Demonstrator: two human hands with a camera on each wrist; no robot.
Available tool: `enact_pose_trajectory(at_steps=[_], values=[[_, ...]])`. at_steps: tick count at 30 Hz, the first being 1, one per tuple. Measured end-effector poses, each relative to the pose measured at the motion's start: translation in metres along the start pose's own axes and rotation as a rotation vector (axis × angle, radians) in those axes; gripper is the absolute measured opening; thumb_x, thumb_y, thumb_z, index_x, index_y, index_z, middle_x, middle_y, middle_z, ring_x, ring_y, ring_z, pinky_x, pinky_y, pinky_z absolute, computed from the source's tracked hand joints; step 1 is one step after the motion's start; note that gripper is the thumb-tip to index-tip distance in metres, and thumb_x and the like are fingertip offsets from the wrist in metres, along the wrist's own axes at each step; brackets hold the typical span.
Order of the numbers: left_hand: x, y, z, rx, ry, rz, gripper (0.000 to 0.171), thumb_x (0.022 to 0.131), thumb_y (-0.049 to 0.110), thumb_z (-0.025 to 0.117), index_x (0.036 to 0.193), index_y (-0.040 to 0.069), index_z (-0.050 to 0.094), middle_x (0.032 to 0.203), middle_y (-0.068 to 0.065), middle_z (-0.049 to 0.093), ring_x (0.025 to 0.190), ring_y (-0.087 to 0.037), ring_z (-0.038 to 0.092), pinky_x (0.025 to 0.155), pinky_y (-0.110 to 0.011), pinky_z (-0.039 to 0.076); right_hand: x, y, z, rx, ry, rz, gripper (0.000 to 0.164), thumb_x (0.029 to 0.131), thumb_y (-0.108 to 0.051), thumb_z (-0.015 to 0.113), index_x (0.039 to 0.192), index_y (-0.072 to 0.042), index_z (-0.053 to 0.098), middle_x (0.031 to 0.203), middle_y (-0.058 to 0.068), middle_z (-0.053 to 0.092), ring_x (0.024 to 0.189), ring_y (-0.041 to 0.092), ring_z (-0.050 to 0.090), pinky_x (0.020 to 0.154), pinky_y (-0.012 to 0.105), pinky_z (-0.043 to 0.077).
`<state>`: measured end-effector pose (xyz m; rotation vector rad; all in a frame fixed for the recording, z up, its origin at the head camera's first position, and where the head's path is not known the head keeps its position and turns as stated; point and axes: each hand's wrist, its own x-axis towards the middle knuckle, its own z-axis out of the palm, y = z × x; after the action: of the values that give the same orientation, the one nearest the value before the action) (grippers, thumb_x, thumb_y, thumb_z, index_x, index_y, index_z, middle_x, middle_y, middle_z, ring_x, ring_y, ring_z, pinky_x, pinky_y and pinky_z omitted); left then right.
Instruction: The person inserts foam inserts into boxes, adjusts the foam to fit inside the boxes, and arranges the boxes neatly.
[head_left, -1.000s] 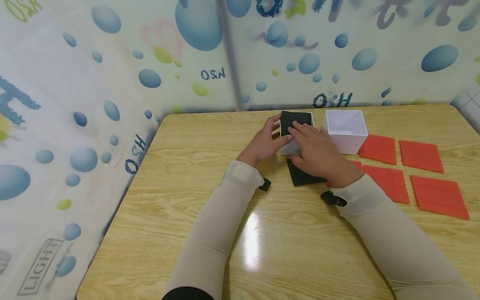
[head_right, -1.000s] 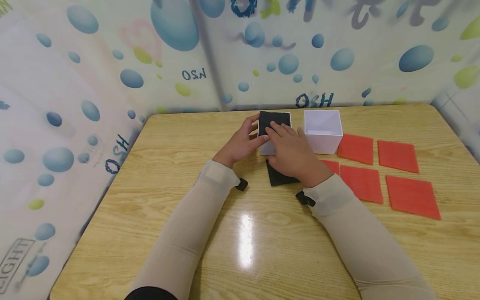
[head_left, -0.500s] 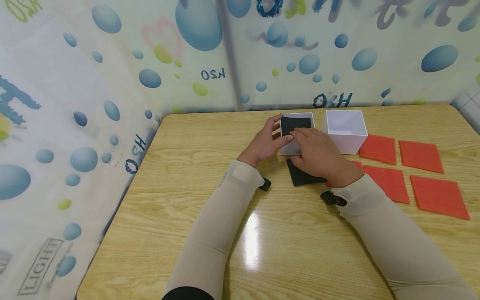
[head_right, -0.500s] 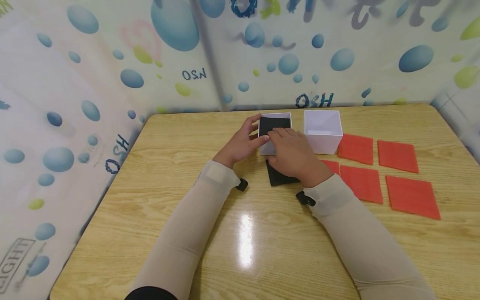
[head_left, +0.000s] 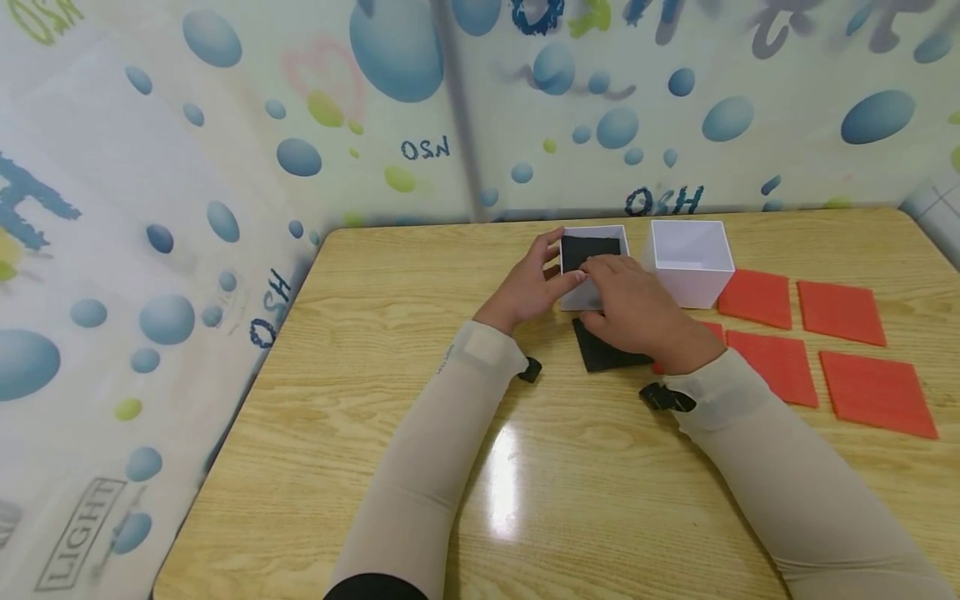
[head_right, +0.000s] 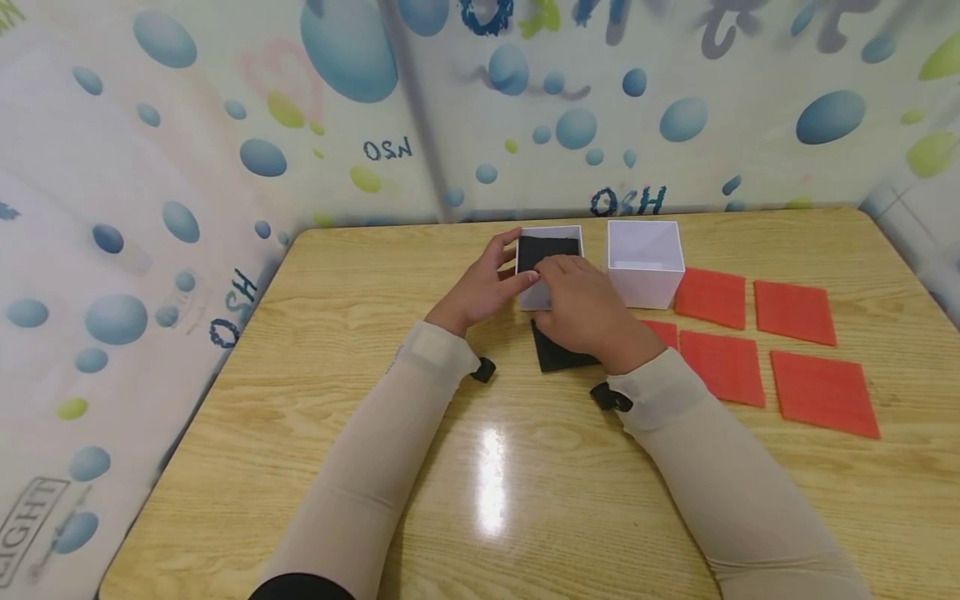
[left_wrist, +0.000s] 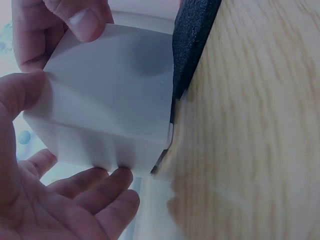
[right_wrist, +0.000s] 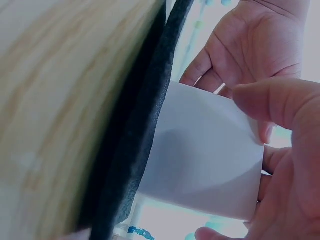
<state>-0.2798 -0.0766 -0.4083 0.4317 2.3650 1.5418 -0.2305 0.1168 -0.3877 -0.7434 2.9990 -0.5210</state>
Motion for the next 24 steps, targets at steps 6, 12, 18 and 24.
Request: enact_pose_trajectory(at_steps=[6,12,18,24], values=[[0.002,-0.003,0.0,-0.008,0.004,0.019,0.081,0.104,0.031,0.068,0.169,0.029,0.019,0.173,-0.007,0.028,0.153,-0.03,0.043,0.122,-0.042,0.04,-0.001,-0.001,-0.001,-0.005,0.008,-0.006,0.057,0.096,-0.021,0.071,0.141,0.005,0.051,0.154,0.027,0.048,0.147,0.045,0.041,0.122,0.06,0.034],[0.003,-0.004,0.0,-0.005,0.008,0.027,0.083,0.104,0.032,0.069,0.169,0.027,0.018,0.175,-0.005,0.021,0.154,-0.032,0.041,0.121,-0.041,0.041,0.0,0.001,0.0,0.013,0.014,-0.016,0.058,0.095,-0.021,0.072,0.143,0.006,0.052,0.153,0.027,0.049,0.147,0.045,0.041,0.122,0.061,0.034],[0.004,-0.007,0.0,-0.006,0.014,0.06,0.083,0.104,0.028,0.068,0.169,0.022,0.018,0.175,-0.003,0.021,0.161,-0.023,0.026,0.126,-0.04,0.034,0.0,0.004,-0.004,0.051,-0.041,-0.012,0.068,0.098,-0.02,0.069,0.155,0.004,0.043,0.161,0.025,0.043,0.154,0.044,0.032,0.125,0.061,0.028],[0.006,-0.008,0.001,0.004,0.021,0.091,0.081,0.103,0.026,0.068,0.168,0.019,0.02,0.174,-0.002,0.025,0.161,-0.017,0.023,0.129,-0.038,0.028,-0.006,-0.002,-0.026,0.122,-0.079,0.042,0.069,0.099,-0.019,0.066,0.159,0.002,0.037,0.164,0.025,0.037,0.155,0.043,0.03,0.125,0.061,0.029]])
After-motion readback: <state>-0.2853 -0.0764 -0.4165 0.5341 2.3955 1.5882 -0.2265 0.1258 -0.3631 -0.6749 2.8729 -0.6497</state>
